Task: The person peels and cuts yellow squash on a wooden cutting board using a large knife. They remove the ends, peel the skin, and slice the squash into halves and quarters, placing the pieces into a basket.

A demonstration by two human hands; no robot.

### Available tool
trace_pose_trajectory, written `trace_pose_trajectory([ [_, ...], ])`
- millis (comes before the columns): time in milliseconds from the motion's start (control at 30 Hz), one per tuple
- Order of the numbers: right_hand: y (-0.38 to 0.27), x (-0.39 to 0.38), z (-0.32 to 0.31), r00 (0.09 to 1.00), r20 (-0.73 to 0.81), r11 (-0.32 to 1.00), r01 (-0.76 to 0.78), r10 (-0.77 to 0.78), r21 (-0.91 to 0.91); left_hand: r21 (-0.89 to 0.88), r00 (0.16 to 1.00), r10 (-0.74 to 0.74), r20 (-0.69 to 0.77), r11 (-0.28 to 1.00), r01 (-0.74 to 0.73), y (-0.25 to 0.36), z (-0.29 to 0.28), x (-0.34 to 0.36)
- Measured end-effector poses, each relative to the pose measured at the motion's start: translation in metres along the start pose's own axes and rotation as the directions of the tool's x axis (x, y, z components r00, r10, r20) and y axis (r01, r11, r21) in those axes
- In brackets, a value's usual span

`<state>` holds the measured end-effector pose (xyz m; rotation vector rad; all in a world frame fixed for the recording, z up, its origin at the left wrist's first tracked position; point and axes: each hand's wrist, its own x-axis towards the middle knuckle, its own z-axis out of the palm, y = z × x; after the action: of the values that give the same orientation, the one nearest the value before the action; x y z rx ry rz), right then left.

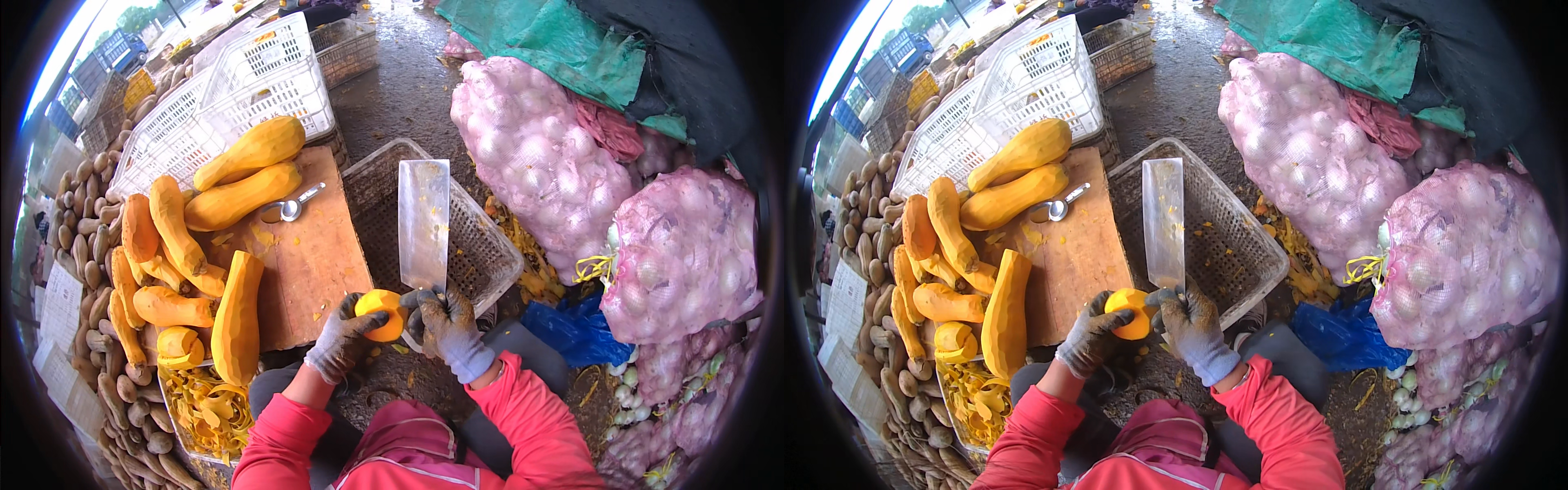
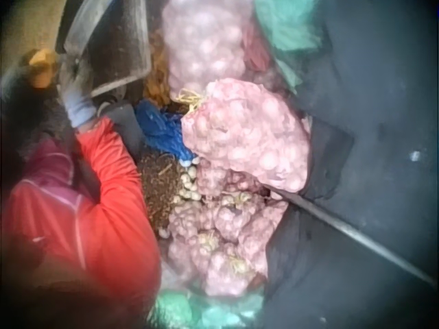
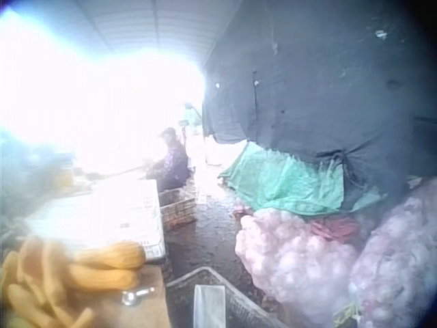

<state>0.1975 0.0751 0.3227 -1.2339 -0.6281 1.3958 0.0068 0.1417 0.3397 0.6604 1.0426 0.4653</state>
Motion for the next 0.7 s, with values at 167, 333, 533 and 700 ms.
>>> trace_pose_trajectory([
  [167, 0.003, 0.001, -0.006, 0.960, -0.024, 0.912, 0.255, -0.277, -0.320, -0.229, 0.990, 0.139, 0.026, 0.965, -0.129, -0.007, -0.002, 0.003],
  [333, 0.013, -0.016, -0.002, 0.953, 0.123, 0.856, 0.301, -0.275, -0.419, -0.653, 0.973, 0.189, -0.130, 0.723, -0.228, -0.006, -0.013, 0.018],
  [533, 0.008, -0.027, 0.015, 0.821, 0.277, 0.586, 0.555, -0.499, -0.590, -0.756, 0.970, 0.223, -0.100, 0.617, -0.220, -0.042, -0.048, 0.048],
  [700, -0.001, -0.032, 0.019, 0.658, 0.542, 0.187, 0.709, -0.522, -0.680, -0.579, 0.801, 0.539, 0.260, 0.751, -0.317, -0.051, -0.062, 0.067],
])
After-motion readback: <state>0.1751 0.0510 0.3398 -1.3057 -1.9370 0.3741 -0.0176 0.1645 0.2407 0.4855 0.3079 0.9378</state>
